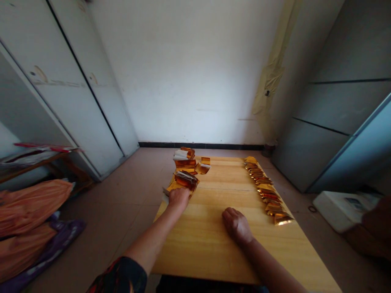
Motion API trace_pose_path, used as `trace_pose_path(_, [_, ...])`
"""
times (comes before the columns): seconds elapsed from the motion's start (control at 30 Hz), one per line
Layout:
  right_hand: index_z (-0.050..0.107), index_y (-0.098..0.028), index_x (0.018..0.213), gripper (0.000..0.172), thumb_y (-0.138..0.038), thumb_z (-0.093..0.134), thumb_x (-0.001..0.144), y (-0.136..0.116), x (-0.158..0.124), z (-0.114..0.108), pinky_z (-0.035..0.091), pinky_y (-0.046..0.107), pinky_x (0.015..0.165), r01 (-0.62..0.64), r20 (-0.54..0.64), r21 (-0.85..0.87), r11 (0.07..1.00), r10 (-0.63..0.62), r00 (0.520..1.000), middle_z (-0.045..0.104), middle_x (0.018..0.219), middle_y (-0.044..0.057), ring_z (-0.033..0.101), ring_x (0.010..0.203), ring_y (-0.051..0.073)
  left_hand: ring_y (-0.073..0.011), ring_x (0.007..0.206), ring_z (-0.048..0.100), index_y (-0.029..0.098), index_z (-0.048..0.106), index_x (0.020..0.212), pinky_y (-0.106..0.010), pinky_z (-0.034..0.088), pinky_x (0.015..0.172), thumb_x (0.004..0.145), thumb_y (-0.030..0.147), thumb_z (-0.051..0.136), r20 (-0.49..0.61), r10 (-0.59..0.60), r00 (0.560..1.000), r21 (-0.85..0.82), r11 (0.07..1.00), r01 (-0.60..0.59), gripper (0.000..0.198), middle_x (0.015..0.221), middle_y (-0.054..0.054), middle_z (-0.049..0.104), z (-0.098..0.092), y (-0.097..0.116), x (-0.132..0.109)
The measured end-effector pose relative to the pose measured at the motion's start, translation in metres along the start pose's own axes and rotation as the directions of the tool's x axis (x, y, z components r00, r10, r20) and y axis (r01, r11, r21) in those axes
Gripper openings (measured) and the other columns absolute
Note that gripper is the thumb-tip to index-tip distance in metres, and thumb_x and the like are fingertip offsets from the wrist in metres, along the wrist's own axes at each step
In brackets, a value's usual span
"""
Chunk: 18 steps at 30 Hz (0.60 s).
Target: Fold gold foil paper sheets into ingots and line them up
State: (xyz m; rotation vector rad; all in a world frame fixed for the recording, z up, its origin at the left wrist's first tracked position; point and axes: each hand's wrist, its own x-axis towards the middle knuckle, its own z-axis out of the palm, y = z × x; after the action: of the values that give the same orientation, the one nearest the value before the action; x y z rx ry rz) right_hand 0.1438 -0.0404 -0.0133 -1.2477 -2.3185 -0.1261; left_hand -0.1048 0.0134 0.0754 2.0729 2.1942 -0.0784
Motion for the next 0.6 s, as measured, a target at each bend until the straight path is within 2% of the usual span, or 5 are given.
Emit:
trace_pose_path(0.2, [0.056, -0.018, 0.071, 0.021, -0.012, 0.043, 0.086, -0.001, 0.001, -0.002, 0.031, 0.023, 0.062, 0.003, 0.006, 0.007, 1.0, -0.003, 1.0, 0.057, 0.072, 0.002, 0.047, 0.065, 0.012, -0.0219, 0.085, 0.065, 0.022, 0.066, 0.085, -0.03, 0.045, 0.074, 0.085, 0.028, 0.047, -0.076, 0.0, 0.997, -0.015, 1.0, -0.002, 0.019, 0.091, -0.006, 0.07, -0.018, -0.01, -0.004])
trace_pose_path(0.37, [0.056, -0.018, 0.069, 0.024, -0.011, 0.041, 0.087, -0.003, 0.0, -0.002, 0.031, 0.024, 0.062, -0.01, 0.0, 0.021, 1.0, 0.01, 1.0, 0.056, 0.071, 0.002, 0.047, 0.064, 0.012, -0.0199, 0.083, 0.064, 0.021, 0.058, 0.097, -0.028, 0.041, 0.074, 0.091, 0.026, 0.036, -0.295, 0.035, 0.955, -0.046, 0.998, -0.05, 0.024, 0.086, -0.008, 0.068, -0.049, -0.009, -0.011])
trace_pose_path(0.43, [0.056, -0.018, 0.069, 0.024, -0.012, 0.04, 0.087, -0.002, -0.001, -0.002, 0.032, 0.024, 0.061, -0.015, 0.005, 0.036, 0.999, 0.015, 1.0, 0.057, 0.071, 0.003, 0.048, 0.064, 0.012, -0.0199, 0.081, 0.062, 0.02, 0.056, 0.098, -0.028, 0.04, 0.073, 0.092, 0.029, 0.034, -0.331, 0.027, 0.943, -0.085, 0.995, -0.059, 0.025, 0.084, -0.007, 0.067, -0.06, -0.004, -0.013])
trace_pose_path(0.53, [0.057, -0.018, 0.07, 0.026, -0.015, 0.039, 0.088, -0.003, -0.001, -0.004, 0.034, 0.024, 0.062, -0.055, 0.026, 0.112, 0.992, 0.052, 0.998, 0.058, 0.072, 0.004, 0.05, 0.065, 0.013, -0.0164, 0.077, 0.059, 0.021, 0.053, 0.092, -0.024, 0.039, 0.07, 0.092, 0.03, 0.036, -0.384, -0.031, 0.923, -0.332, 0.937, -0.107, 0.019, 0.079, -0.002, 0.063, -0.068, 0.006, -0.011])
trace_pose_path(0.6, [0.06, -0.018, 0.075, 0.025, -0.021, 0.039, 0.089, -0.004, 0.0, -0.008, 0.038, 0.024, 0.064, -0.105, 0.053, 0.26, 0.96, 0.094, 0.994, 0.06, 0.075, 0.005, 0.053, 0.068, 0.014, -0.014, 0.072, 0.056, 0.021, 0.05, 0.087, -0.022, 0.039, 0.066, 0.09, 0.032, 0.038, -0.437, -0.057, 0.898, -0.586, 0.775, -0.235, 0.016, 0.075, 0.001, 0.059, -0.062, 0.015, -0.008])
